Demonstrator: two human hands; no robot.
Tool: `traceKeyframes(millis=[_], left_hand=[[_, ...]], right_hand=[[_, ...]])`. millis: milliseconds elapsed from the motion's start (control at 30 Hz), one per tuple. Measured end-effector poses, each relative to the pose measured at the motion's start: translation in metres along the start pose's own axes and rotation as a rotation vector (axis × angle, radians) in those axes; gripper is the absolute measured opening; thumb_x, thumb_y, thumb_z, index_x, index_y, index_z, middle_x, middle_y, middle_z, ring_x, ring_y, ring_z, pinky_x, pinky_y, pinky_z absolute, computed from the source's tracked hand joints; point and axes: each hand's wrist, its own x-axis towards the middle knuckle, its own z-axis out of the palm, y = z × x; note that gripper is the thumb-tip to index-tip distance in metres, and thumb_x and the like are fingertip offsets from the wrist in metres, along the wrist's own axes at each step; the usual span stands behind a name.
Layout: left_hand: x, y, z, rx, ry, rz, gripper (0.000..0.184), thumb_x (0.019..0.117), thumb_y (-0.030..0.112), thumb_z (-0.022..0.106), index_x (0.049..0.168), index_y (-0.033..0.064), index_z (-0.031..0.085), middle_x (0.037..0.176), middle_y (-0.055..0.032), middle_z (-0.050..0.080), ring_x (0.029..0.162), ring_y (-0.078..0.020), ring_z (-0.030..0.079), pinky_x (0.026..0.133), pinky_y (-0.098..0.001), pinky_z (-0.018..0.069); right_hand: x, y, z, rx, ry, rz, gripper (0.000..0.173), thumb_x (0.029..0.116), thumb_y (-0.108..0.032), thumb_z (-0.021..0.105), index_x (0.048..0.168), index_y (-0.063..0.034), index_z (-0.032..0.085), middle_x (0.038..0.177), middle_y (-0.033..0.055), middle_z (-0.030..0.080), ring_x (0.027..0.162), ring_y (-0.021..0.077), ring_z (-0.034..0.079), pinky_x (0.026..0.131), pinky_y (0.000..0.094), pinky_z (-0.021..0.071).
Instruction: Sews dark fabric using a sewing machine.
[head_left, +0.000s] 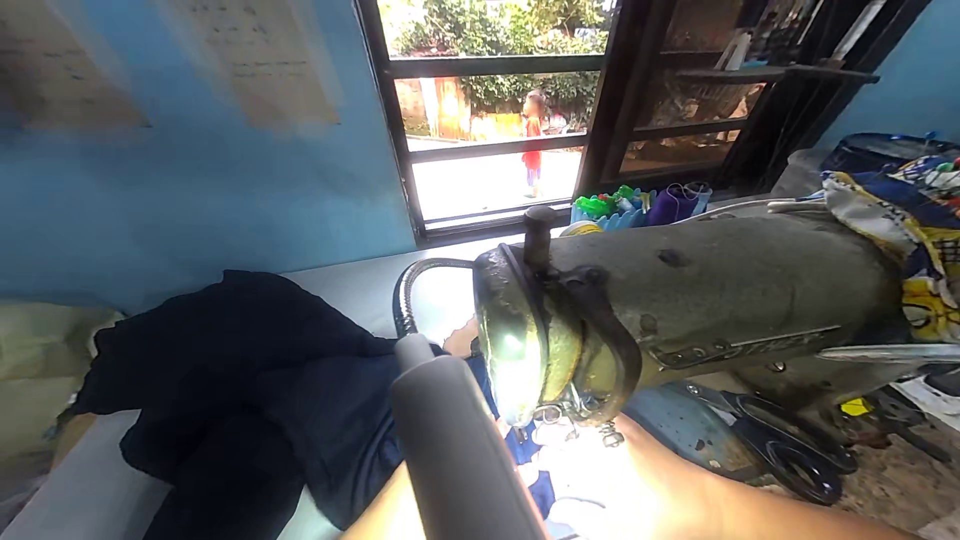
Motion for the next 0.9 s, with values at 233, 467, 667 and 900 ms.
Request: traceKeyframes(millis=[233, 467, 667, 900], left_hand=[[0.007, 0.012, -0.022, -0.098, -0.124, 0.061, 0.057, 0.0989, 0.037, 0.042, 0.141, 0.0024, 0.058, 0.145, -0.0132, 0.059, 0.135, -0.0364, 0.053, 0.115, -0.0623, 0.0246], [0.016, 0.02, -0.033, -0.211, -0.114, -0.022, 0.058, 0.0983, 0.037, 0.042, 0.132, -0.0044, 0.063, 0.136, -0.0252, 0.062, 0.128, -0.0447, 0.057, 0.111, -0.0645, 0.0305], [0.01, 0.018, -0.027, -0.156, -0.114, -0.015, 0.058, 0.0984, 0.037, 0.044, 0.14, -0.0004, 0.059, 0.141, -0.02, 0.06, 0.134, -0.0393, 0.054, 0.115, -0.0628, 0.0242], [0.004, -0.009, -0.018, 0.026, 0.166, -0.096, 0.04, 0.0883, 0.012, 0.051, 0.12, 0.0139, 0.074, 0.107, -0.0056, 0.075, 0.108, -0.0338, 0.068, 0.104, -0.0799, 0.0254]], right_hand=[[-0.001, -0.016, -0.002, 0.03, 0.115, -0.059, 0.028, 0.1023, -0.023, 0.049, 0.084, -0.0123, 0.068, 0.076, 0.0055, 0.065, 0.076, 0.0211, 0.065, 0.073, 0.0349, 0.0519], [-0.003, -0.017, 0.004, -0.089, 0.187, -0.067, 0.027, 0.099, -0.017, 0.049, 0.079, -0.0135, 0.067, 0.065, 0.0029, 0.058, 0.061, 0.0182, 0.06, 0.054, 0.0314, 0.0479], [-0.001, -0.018, 0.004, -0.063, 0.068, -0.08, 0.024, 0.0989, -0.015, 0.05, 0.083, -0.0115, 0.067, 0.082, 0.0061, 0.067, 0.078, 0.0208, 0.067, 0.066, 0.033, 0.0541], [0.0, -0.014, 0.006, 0.053, 0.019, -0.112, 0.019, 0.0964, -0.012, 0.053, 0.083, -0.01, 0.067, 0.085, 0.0065, 0.067, 0.086, 0.0212, 0.068, 0.076, 0.0336, 0.0555]])
